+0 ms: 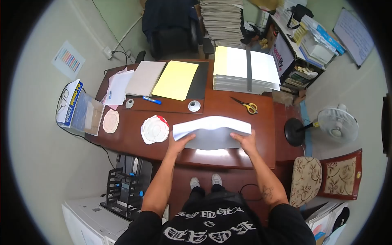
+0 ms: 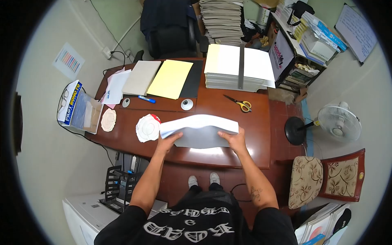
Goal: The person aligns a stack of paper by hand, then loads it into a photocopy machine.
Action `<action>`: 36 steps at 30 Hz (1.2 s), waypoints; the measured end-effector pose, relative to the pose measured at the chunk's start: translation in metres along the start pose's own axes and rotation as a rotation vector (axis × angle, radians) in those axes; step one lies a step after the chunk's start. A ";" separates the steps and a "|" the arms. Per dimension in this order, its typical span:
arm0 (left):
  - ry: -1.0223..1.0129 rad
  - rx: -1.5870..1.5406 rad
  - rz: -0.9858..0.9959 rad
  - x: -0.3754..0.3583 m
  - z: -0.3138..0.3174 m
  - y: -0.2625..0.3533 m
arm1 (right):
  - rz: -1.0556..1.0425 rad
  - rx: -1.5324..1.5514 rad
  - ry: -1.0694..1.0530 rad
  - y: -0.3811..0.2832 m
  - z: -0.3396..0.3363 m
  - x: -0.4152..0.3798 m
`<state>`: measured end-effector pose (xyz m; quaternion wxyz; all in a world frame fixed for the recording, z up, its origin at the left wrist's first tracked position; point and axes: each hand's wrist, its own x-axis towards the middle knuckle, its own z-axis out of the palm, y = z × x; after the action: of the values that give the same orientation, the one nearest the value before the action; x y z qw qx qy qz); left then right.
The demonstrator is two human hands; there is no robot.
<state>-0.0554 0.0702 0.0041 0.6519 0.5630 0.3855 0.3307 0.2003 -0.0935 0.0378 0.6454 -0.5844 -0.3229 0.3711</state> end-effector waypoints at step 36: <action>-0.126 0.201 -0.588 -0.091 -0.027 -0.035 | 0.836 -0.076 -0.339 0.024 0.008 -0.049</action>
<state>-0.1235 -0.0009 -0.0202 0.6832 0.5085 0.5214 0.0530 0.1660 -0.1301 0.0155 0.3561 -0.6188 -0.1740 0.6783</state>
